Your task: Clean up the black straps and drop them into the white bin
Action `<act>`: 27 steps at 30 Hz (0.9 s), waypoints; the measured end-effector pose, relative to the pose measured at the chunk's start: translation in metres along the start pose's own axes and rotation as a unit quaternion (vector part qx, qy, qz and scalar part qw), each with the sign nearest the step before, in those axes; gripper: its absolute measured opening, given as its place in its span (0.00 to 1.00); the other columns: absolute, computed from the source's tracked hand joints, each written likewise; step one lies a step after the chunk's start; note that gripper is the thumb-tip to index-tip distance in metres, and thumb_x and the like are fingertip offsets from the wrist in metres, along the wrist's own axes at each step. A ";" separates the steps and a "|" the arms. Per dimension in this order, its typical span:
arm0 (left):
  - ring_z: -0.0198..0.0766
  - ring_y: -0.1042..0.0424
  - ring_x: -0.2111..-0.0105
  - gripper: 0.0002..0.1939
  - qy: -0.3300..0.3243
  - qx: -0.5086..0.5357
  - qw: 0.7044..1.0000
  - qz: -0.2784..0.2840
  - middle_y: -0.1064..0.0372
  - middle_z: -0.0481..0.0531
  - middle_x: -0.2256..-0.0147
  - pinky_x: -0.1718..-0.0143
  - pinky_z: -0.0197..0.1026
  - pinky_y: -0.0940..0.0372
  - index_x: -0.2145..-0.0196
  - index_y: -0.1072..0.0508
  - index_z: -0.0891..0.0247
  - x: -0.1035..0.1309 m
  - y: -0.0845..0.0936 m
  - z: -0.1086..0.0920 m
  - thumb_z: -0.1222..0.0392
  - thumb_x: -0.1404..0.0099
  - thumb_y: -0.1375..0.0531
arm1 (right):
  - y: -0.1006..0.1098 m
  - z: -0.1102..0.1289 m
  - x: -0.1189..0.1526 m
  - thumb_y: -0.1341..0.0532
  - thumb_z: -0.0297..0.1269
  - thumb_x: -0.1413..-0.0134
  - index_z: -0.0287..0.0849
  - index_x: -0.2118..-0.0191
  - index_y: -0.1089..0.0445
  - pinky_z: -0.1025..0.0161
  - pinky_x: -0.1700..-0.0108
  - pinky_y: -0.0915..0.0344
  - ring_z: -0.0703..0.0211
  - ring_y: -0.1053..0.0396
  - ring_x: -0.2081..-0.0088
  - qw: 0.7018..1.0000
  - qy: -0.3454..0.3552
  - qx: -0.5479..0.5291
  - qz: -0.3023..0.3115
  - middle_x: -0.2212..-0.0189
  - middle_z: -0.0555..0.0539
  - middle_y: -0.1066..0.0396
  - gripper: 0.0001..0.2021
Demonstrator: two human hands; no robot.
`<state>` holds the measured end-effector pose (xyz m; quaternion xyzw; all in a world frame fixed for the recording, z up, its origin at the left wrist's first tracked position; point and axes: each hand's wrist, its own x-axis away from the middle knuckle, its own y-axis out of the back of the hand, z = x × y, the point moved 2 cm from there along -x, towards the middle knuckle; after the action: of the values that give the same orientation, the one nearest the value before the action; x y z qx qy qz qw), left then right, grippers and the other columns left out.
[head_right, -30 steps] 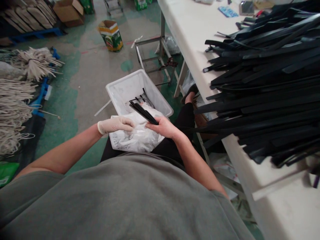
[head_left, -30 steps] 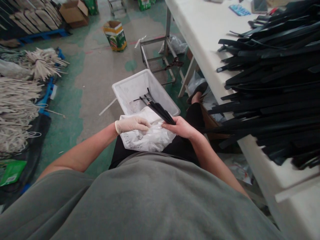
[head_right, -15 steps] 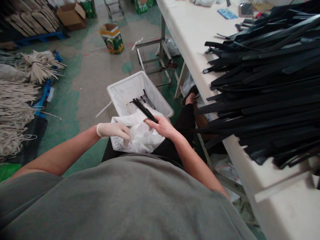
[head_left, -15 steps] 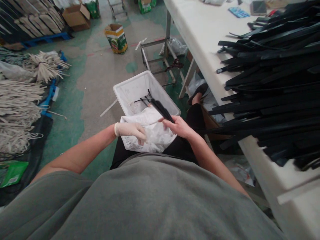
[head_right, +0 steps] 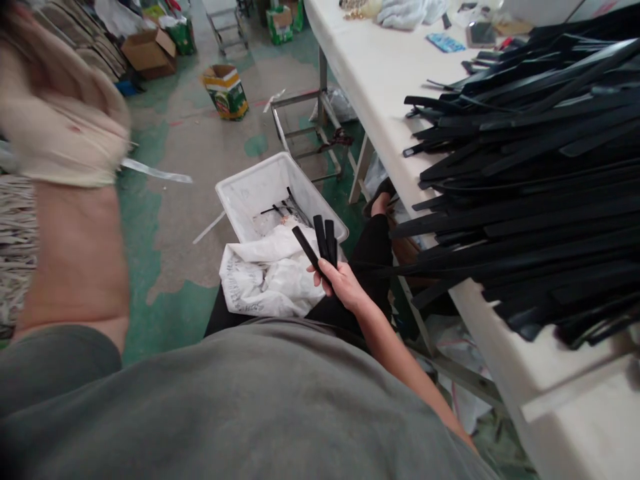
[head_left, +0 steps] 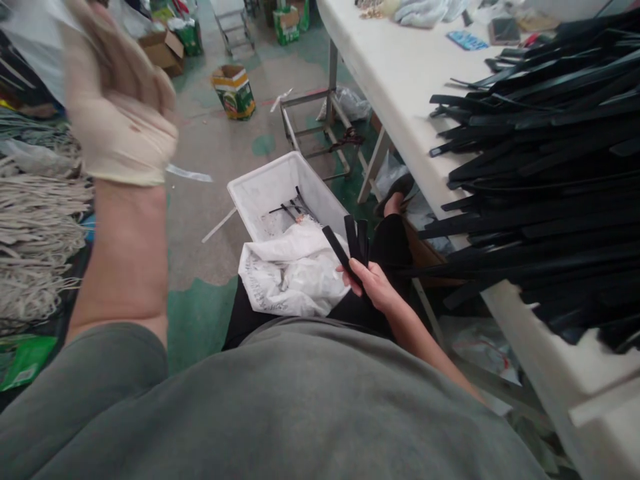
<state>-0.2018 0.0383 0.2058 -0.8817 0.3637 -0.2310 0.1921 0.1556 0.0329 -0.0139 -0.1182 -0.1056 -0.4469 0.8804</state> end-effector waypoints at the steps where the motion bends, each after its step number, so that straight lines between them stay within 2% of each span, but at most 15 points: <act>1: 0.24 0.25 0.62 0.17 -0.036 0.039 0.996 0.077 0.23 0.32 0.66 0.54 0.32 0.34 0.60 0.23 0.54 0.007 -0.001 0.023 0.48 0.26 0.50 | 0.000 0.001 0.004 0.43 0.58 0.42 0.37 0.64 0.27 0.68 0.80 0.45 0.69 0.42 0.84 1.000 -0.005 0.000 -0.003 0.79 0.50 0.31 0.25; 2: 0.26 0.24 0.65 0.18 -0.013 0.055 0.990 0.130 0.22 0.39 0.67 0.56 0.32 0.32 0.64 0.23 0.58 0.014 0.002 0.053 0.55 0.25 0.51 | -0.001 0.001 0.007 0.42 0.58 0.43 0.37 0.63 0.27 0.68 0.79 0.43 0.68 0.40 0.84 1.000 -0.012 0.001 -0.008 0.80 0.50 0.31 0.24; 3: 0.28 0.25 0.70 0.20 0.056 0.051 0.991 0.111 0.23 0.43 0.71 0.60 0.33 0.30 0.69 0.24 0.62 0.019 0.009 0.087 0.57 0.25 0.51 | -0.002 0.002 0.011 0.41 0.57 0.44 0.37 0.63 0.28 0.68 0.79 0.42 0.67 0.39 0.83 1.000 -0.021 0.002 -0.011 0.80 0.50 0.30 0.24; 4: 0.29 0.26 0.74 0.20 0.130 0.048 0.988 0.061 0.24 0.45 0.75 0.64 0.34 0.30 0.72 0.27 0.64 0.024 0.019 0.121 0.59 0.25 0.50 | -0.004 0.002 0.014 0.40 0.57 0.46 0.37 0.64 0.29 0.68 0.79 0.41 0.67 0.38 0.83 0.999 -0.030 0.006 -0.013 0.80 0.50 0.30 0.23; 6: 0.30 0.27 0.76 0.17 0.229 0.055 0.972 -0.014 0.27 0.47 0.77 0.65 0.35 0.30 0.74 0.29 0.66 0.036 0.042 0.181 0.60 0.28 0.46 | -0.008 0.001 0.021 0.39 0.57 0.48 0.38 0.66 0.30 0.67 0.79 0.40 0.66 0.37 0.83 0.998 -0.053 0.024 -0.008 0.81 0.50 0.30 0.23; 8: 0.30 0.28 0.77 0.14 0.279 0.070 0.956 -0.057 0.28 0.46 0.77 0.64 0.35 0.30 0.74 0.29 0.65 0.049 0.063 0.223 0.61 0.29 0.43 | -0.013 -0.001 0.026 0.38 0.57 0.49 0.40 0.70 0.33 0.67 0.79 0.40 0.65 0.37 0.83 0.996 -0.075 0.046 0.008 0.82 0.50 0.31 0.22; 10: 0.31 0.27 0.75 0.12 0.309 0.082 0.944 -0.077 0.28 0.47 0.75 0.63 0.36 0.30 0.73 0.29 0.65 0.061 0.077 0.248 0.60 0.30 0.42 | -0.018 -0.004 0.029 0.38 0.56 0.49 0.41 0.72 0.35 0.67 0.80 0.39 0.65 0.36 0.83 0.993 -0.090 0.071 0.026 0.82 0.50 0.31 0.21; 12: 0.32 0.25 0.72 0.10 0.328 0.085 0.938 -0.077 0.26 0.48 0.72 0.63 0.37 0.30 0.72 0.28 0.64 0.070 0.086 0.262 0.60 0.32 0.40 | -0.023 -0.008 0.029 0.39 0.55 0.47 0.41 0.72 0.35 0.67 0.80 0.39 0.64 0.35 0.83 0.990 -0.096 0.096 0.042 0.82 0.50 0.31 0.19; 16: 0.33 0.25 0.70 0.09 0.338 0.069 0.937 -0.049 0.24 0.49 0.69 0.63 0.36 0.30 0.70 0.26 0.64 0.079 0.092 0.275 0.57 0.35 0.36 | -0.029 -0.011 0.024 0.41 0.49 0.43 0.41 0.70 0.33 0.68 0.79 0.39 0.65 0.34 0.83 0.985 -0.080 0.143 0.051 0.81 0.50 0.30 0.16; 22: 0.33 0.25 0.70 0.08 0.333 0.066 0.939 -0.050 0.24 0.49 0.69 0.63 0.36 0.31 0.70 0.26 0.63 0.086 0.091 0.281 0.57 0.34 0.37 | -0.031 -0.014 0.011 0.44 0.45 0.39 0.42 0.69 0.33 0.69 0.77 0.39 0.65 0.32 0.82 0.972 -0.038 0.230 0.039 0.80 0.51 0.28 0.13; 27: 0.35 0.24 0.68 0.08 0.329 0.072 0.941 -0.042 0.24 0.51 0.69 0.62 0.37 0.30 0.69 0.25 0.63 0.088 0.087 0.283 0.57 0.35 0.37 | -0.034 -0.020 0.006 0.44 0.42 0.38 0.42 0.71 0.35 0.70 0.77 0.40 0.65 0.31 0.81 0.959 -0.041 0.274 0.056 0.79 0.52 0.27 0.12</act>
<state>-0.0399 -0.0354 -0.0467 -0.7549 0.3512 -0.5419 0.1145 0.1337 0.0027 -0.0273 0.1035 -0.2537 -0.3459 0.8974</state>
